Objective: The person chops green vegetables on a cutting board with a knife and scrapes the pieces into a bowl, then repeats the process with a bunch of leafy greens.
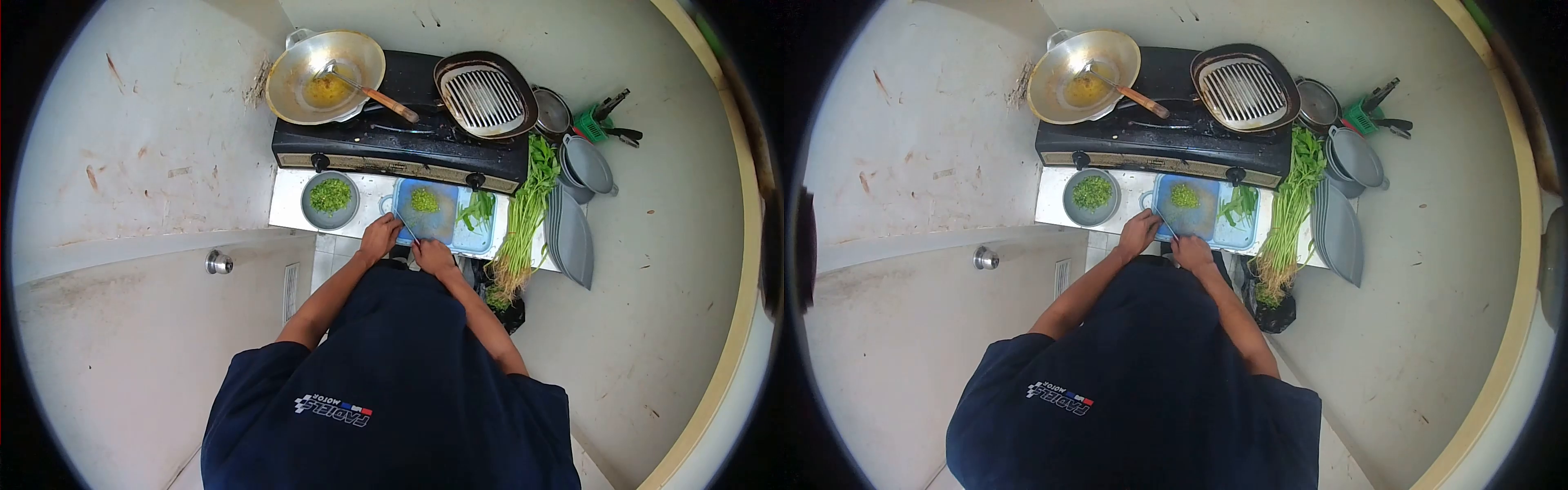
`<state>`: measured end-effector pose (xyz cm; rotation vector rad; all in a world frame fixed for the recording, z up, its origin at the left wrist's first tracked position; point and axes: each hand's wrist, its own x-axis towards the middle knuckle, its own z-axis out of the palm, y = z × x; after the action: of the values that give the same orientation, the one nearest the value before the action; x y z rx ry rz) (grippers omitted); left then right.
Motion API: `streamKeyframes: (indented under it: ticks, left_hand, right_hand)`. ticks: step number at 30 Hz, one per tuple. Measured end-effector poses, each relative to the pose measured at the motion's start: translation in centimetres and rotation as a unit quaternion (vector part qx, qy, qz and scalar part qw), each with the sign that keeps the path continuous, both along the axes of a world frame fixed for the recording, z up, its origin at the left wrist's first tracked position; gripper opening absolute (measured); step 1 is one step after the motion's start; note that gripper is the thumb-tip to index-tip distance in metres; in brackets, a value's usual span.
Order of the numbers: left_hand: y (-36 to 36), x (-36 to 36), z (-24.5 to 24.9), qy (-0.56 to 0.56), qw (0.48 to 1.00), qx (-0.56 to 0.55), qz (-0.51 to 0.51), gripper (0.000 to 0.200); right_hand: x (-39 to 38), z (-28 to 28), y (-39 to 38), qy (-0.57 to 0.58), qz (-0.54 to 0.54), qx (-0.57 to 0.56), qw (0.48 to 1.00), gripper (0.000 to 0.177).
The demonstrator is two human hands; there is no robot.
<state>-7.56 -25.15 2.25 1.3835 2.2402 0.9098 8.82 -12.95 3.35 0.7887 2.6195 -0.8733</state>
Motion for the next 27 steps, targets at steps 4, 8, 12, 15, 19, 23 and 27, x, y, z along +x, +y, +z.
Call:
streamKeyframes:
  ticks: [4,8,12,15,19,23,27]
  left_hand:
    - [0.1,0.2,0.5,-0.025,0.999,-0.01,0.019,0.012]
    - [0.2,0.2,0.5,-0.051,0.998,0.01,0.037,0.01]
    - [0.3,0.3,0.1,-0.054,0.997,0.034,0.049,0.008]
    - [0.1,0.1,0.0,-0.031,0.999,0.011,0.026,0.008]
    - [-0.1,0.0,-0.1,-0.002,1.0,0.013,0.015,0.008]
    - [-0.2,0.0,-0.1,0.038,0.999,0.015,0.006,0.009]
    - [-0.3,-0.1,0.2,0.056,0.998,-0.001,-0.013,0.011]
  right_hand:
    - [-0.5,0.5,0.1,0.0,0.002,0.006,1.0,0.049]
    - [1.1,-0.8,-0.1,0.006,-0.009,0.006,1.0,0.049]
    - [1.5,0.3,0.1,-0.006,-0.032,0.0,0.999,0.049]
    - [1.5,0.5,0.0,0.01,-0.035,-0.005,0.999,0.05]
    - [1.5,0.3,-0.2,0.036,-0.022,0.004,0.999,0.052]
    - [1.3,0.5,-0.3,0.016,-0.009,0.001,1.0,0.051]
    - [0.6,-0.2,-0.2,0.007,0.009,0.0,1.0,0.05]
